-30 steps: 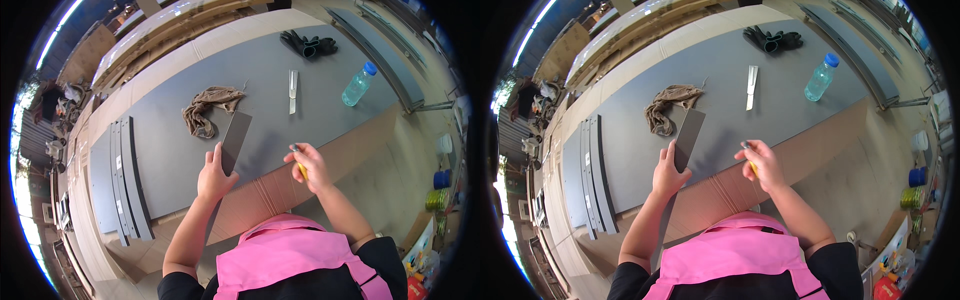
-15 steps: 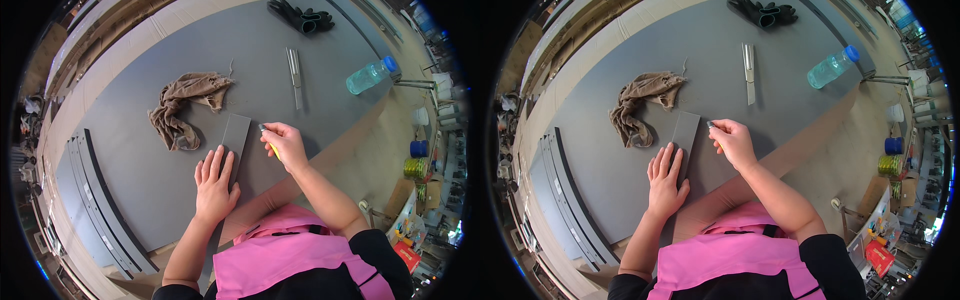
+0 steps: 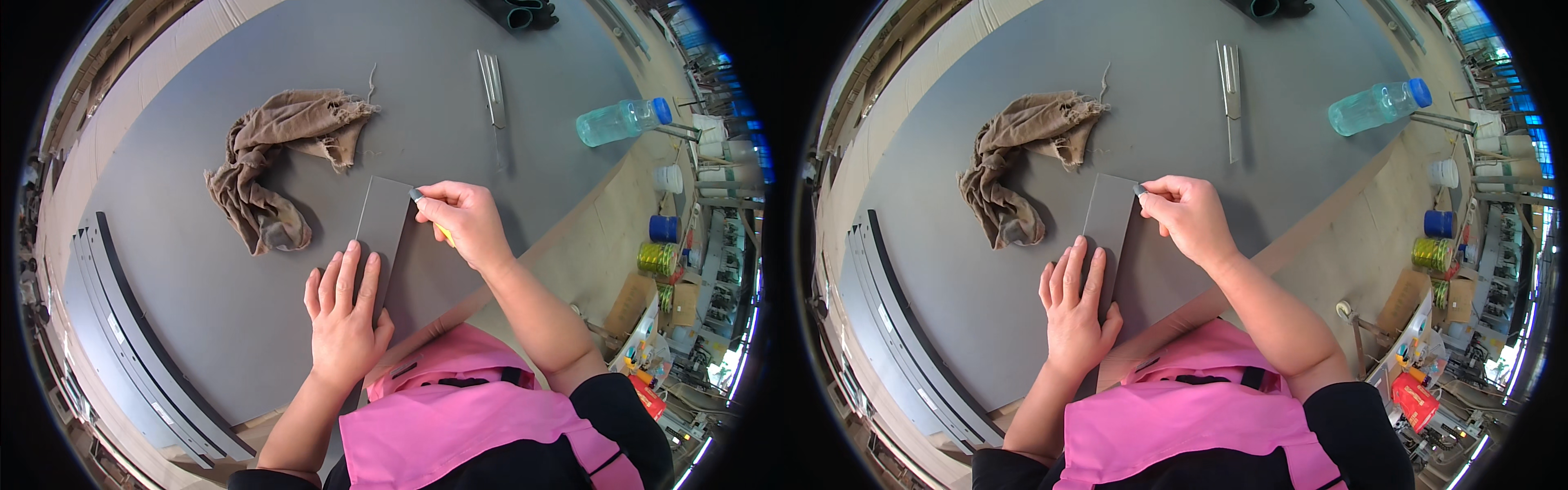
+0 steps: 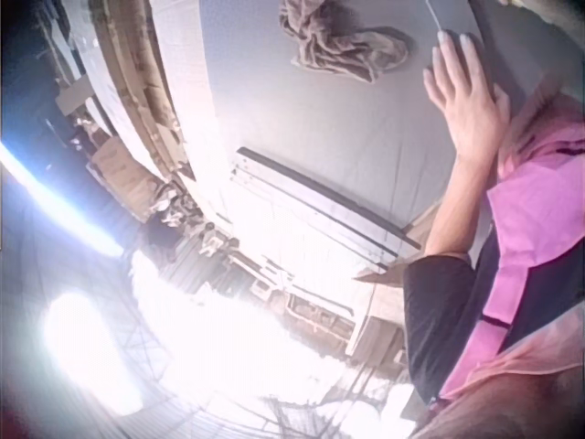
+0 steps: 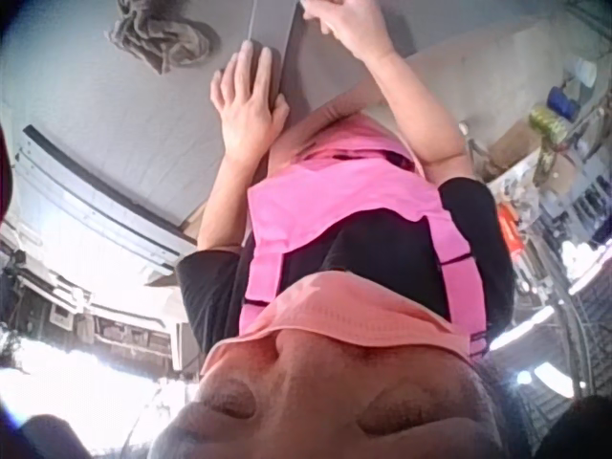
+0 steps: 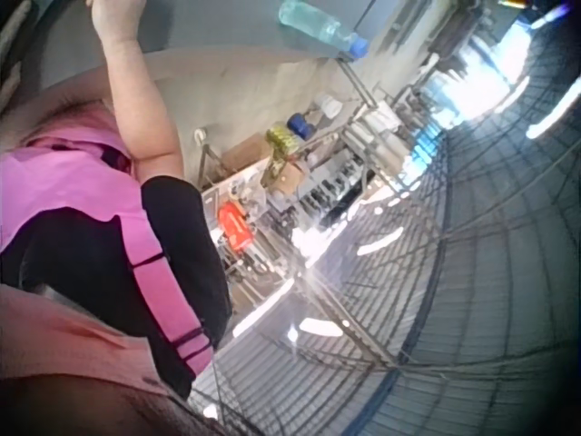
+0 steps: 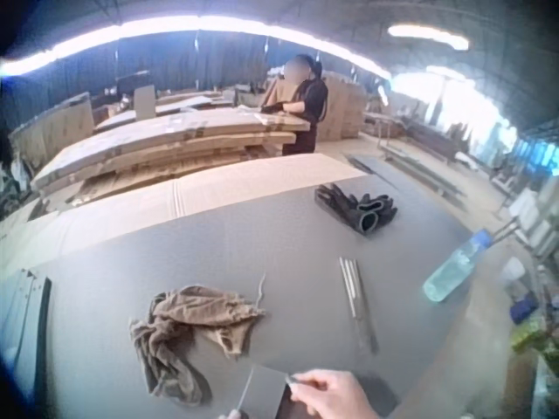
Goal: The person deburrs and cleans several gray metal panels on a workbench. They use a utility knife to scrape edges, wipe surfaces with a cloth, and occasionally apply liquid from a bottle. The person puts on black gloves and continues to scrape and wipe the panels before placing them aside.
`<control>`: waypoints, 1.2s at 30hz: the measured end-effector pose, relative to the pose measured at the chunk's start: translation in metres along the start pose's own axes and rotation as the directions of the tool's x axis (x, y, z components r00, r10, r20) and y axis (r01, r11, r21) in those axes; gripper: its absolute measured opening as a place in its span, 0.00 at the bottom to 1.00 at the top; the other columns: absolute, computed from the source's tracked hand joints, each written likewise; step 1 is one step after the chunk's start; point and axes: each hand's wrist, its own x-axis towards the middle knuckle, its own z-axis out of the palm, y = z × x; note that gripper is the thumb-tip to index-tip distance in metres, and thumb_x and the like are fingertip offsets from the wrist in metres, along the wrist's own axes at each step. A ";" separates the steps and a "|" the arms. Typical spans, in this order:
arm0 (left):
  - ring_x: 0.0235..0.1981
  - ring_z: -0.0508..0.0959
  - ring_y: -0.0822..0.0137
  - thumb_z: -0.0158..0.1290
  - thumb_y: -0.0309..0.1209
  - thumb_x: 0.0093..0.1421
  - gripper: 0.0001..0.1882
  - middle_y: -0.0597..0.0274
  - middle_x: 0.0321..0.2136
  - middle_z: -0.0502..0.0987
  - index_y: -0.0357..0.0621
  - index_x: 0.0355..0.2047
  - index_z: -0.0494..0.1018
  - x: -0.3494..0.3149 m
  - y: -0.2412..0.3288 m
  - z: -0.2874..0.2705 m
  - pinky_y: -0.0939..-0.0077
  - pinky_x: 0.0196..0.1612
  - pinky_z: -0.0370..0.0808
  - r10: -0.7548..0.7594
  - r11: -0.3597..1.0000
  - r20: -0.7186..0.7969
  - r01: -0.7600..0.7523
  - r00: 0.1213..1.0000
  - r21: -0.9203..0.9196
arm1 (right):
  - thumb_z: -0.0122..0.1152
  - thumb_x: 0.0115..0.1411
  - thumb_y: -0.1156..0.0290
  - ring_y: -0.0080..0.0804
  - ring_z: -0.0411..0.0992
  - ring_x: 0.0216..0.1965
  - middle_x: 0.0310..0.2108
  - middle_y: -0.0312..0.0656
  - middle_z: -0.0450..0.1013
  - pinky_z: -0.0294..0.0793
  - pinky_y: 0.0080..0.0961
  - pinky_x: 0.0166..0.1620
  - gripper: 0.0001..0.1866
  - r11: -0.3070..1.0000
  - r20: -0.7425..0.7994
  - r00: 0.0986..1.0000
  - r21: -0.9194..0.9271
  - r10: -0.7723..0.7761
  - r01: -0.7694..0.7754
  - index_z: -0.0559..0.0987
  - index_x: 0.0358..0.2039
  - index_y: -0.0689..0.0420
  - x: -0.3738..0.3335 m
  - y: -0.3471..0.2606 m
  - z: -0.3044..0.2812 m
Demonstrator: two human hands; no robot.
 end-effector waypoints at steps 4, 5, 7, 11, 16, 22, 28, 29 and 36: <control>0.68 0.62 0.48 0.56 0.26 0.47 0.41 0.49 0.70 0.59 0.44 0.66 0.66 0.001 0.000 -0.001 0.47 0.72 0.50 0.003 1.000 -0.001 -0.003 1.000 -0.012 | 0.63 0.62 0.70 0.16 0.67 0.21 0.27 0.37 0.78 0.67 0.18 0.25 0.13 0.997 0.033 0.998 -0.054 0.053 -0.051 0.83 0.42 0.68 0.001 -0.007 -0.005; 0.68 0.62 0.48 0.56 0.26 0.47 0.41 0.49 0.70 0.60 0.44 0.66 0.66 0.001 0.000 0.000 0.47 0.72 0.50 0.002 1.000 0.000 -0.002 1.000 -0.014 | 0.63 0.62 0.71 0.16 0.67 0.21 0.27 0.36 0.78 0.67 0.18 0.25 0.13 0.996 0.023 0.998 -0.066 0.061 -0.059 0.83 0.42 0.68 0.000 -0.009 -0.005; 0.68 0.62 0.49 0.56 0.27 0.48 0.41 0.50 0.70 0.60 0.45 0.67 0.67 0.001 0.000 0.000 0.46 0.72 0.50 -0.003 1.000 -0.008 0.003 1.000 -0.014 | 0.63 0.62 0.72 0.15 0.67 0.21 0.27 0.34 0.77 0.66 0.17 0.25 0.11 0.997 -0.050 0.996 -0.037 0.068 -0.069 0.83 0.41 0.67 -0.001 -0.011 -0.004; 0.68 0.62 0.51 0.56 0.29 0.48 0.41 0.53 0.70 0.60 0.48 0.67 0.67 0.001 -0.001 0.001 0.44 0.72 0.50 -0.010 1.000 -0.003 0.010 1.000 -0.018 | 0.62 0.64 0.75 0.14 0.67 0.22 0.31 0.40 0.78 0.61 0.15 0.23 0.12 0.995 0.008 0.998 -0.082 -0.055 0.056 0.81 0.45 0.67 -0.001 -0.008 -0.002; 0.68 0.62 0.51 0.57 0.29 0.48 0.41 0.54 0.70 0.60 0.49 0.67 0.67 0.000 -0.002 0.001 0.44 0.72 0.50 -0.019 0.999 0.010 0.020 1.000 -0.030 | 0.61 0.64 0.75 0.13 0.65 0.23 0.28 0.31 0.74 0.67 0.17 0.26 0.10 0.995 -0.025 0.995 -0.044 -0.095 0.093 0.79 0.44 0.64 0.003 -0.002 -0.004; 0.68 0.61 0.51 0.58 0.29 0.48 0.41 0.54 0.70 0.60 0.50 0.67 0.67 0.001 -0.002 0.002 0.45 0.72 0.50 -0.017 0.999 0.004 0.017 1.000 -0.031 | 0.64 0.63 0.75 0.13 0.63 0.19 0.27 0.32 0.70 0.59 0.14 0.20 0.12 1.000 0.124 0.992 -0.020 -0.010 0.012 0.78 0.46 0.63 0.013 -0.008 -0.005; 0.68 0.62 0.52 0.57 0.29 0.47 0.41 0.55 0.70 0.60 0.50 0.66 0.68 0.001 -0.002 0.002 0.47 0.72 0.50 -0.025 0.999 0.002 0.025 1.000 -0.029 | 0.66 0.61 0.75 0.15 0.67 0.17 0.23 0.37 0.74 0.61 0.16 0.17 0.08 0.978 0.084 0.988 -0.176 0.132 -0.116 0.81 0.38 0.65 0.027 -0.023 -0.003; 0.68 0.62 0.52 0.57 0.29 0.47 0.41 0.55 0.70 0.60 0.50 0.66 0.68 0.001 -0.002 0.002 0.47 0.72 0.50 -0.026 0.999 -0.001 0.026 1.000 -0.030 | 0.66 0.61 0.75 0.17 0.68 0.17 0.26 0.42 0.77 0.63 0.16 0.17 0.07 0.977 0.087 0.989 -0.189 0.122 -0.104 0.81 0.36 0.66 0.030 -0.024 -0.003; 0.67 0.63 0.49 0.56 0.25 0.45 0.41 0.51 0.69 0.61 0.47 0.65 0.68 0.002 -0.002 0.001 0.48 0.72 0.52 -0.009 1.000 -0.012 0.009 1.000 -0.029 | 0.63 0.63 0.74 0.18 0.69 0.17 0.28 0.44 0.79 0.63 0.16 0.18 0.08 0.983 0.087 0.988 -0.143 0.128 -0.114 0.81 0.38 0.66 0.032 -0.025 -0.005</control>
